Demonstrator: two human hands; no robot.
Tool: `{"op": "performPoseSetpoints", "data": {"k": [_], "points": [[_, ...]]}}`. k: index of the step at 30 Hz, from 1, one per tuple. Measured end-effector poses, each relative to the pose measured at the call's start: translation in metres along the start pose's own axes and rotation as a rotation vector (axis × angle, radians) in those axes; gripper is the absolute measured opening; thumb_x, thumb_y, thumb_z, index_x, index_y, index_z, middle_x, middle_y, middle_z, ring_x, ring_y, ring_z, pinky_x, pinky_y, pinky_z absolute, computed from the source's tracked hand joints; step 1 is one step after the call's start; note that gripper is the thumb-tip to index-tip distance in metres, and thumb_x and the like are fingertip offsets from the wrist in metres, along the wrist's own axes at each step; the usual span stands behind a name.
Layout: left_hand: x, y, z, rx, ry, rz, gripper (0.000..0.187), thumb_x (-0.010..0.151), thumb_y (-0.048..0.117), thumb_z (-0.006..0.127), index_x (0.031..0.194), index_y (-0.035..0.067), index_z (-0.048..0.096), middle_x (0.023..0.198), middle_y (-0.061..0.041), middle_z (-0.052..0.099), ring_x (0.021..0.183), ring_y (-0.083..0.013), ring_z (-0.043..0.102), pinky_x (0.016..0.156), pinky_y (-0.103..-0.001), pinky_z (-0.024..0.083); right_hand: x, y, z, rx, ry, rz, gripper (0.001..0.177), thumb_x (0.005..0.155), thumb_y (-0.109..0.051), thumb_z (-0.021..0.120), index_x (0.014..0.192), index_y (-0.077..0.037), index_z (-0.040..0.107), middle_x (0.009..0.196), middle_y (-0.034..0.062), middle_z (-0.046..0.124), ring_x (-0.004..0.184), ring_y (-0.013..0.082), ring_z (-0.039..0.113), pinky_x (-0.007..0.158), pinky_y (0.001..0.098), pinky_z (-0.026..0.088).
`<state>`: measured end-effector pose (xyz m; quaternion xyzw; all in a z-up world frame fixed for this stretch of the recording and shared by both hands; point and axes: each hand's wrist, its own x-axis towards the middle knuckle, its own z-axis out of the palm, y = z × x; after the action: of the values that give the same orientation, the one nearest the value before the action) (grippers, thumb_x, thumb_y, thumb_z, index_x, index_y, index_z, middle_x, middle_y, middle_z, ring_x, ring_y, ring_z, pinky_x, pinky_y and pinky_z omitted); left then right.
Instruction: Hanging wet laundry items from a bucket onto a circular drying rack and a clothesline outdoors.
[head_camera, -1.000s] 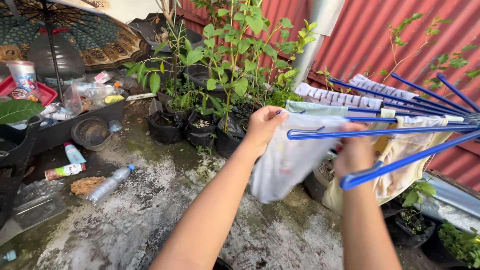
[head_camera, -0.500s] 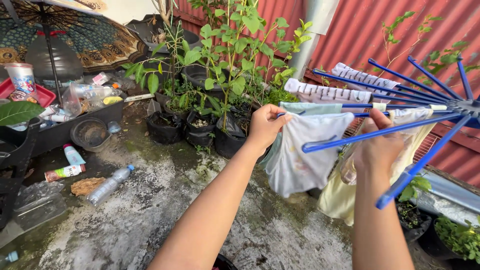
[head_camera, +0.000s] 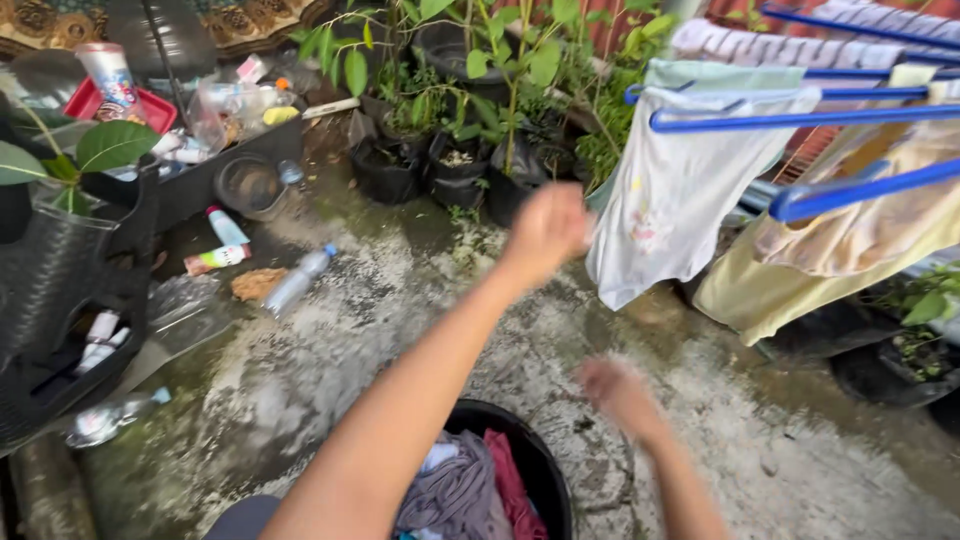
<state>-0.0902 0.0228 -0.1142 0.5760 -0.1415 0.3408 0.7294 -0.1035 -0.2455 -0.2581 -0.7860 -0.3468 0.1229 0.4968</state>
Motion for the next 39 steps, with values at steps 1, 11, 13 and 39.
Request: {"op": "performPoseSetpoints", "data": {"k": [1, 11, 13, 39], "points": [[-0.042, -0.020, -0.012, -0.085, -0.115, -0.159, 0.041, 0.092, 0.009, 0.067, 0.131, 0.004, 0.053, 0.105, -0.001, 0.061, 0.095, -0.0119, 0.061, 0.083, -0.032, 0.057, 0.002, 0.042, 0.024, -0.053, -0.308, 0.294, 0.035, 0.079, -0.005, 0.060, 0.108, 0.001, 0.078, 0.115, 0.0020, 0.079, 0.092, 0.0166, 0.077, 0.068, 0.0343, 0.063], [-0.407, 0.007, -0.071, 1.235, -0.751, -1.326, 0.085, 0.075, 0.023, 0.094, 0.143, 0.010, 0.044, 0.153, -0.022, 0.036, 0.129, -0.0443, 0.052, 0.104, -0.049, 0.048, -0.149, -0.052, 0.212, -0.698, -0.572, 0.703, 0.107, 0.072, -0.038, 0.092, 0.156, -0.029, 0.026, 0.153, 0.0117, 0.037, 0.140, 0.0350, 0.039, 0.107, 0.0557, 0.044], [-0.420, 0.022, -0.063, 1.231, -0.630, -1.233, 0.084, 0.080, 0.023, 0.088, 0.148, 0.018, 0.039, 0.162, -0.015, 0.008, 0.142, -0.0527, 0.026, 0.108, -0.058, 0.035, -0.146, -0.070, 0.215, -0.605, -0.352, 0.770, 0.084, 0.075, -0.041, 0.090, 0.145, -0.027, 0.047, 0.156, 0.0153, 0.029, 0.143, 0.0377, 0.028, 0.107, 0.0578, 0.039], [-0.195, 0.169, -0.083, 0.586, -0.108, -0.383, 0.038, 0.085, 0.029, 0.081, 0.105, 0.000, 0.066, 0.099, -0.011, 0.067, 0.091, -0.0201, 0.063, 0.082, -0.032, 0.054, -0.064, -0.254, -0.068, -0.102, -0.029, -0.156, 0.085, 0.087, 0.000, 0.072, 0.163, -0.012, 0.036, 0.113, 0.0080, 0.064, 0.100, 0.0145, 0.056, 0.084, 0.0288, 0.047]]}}
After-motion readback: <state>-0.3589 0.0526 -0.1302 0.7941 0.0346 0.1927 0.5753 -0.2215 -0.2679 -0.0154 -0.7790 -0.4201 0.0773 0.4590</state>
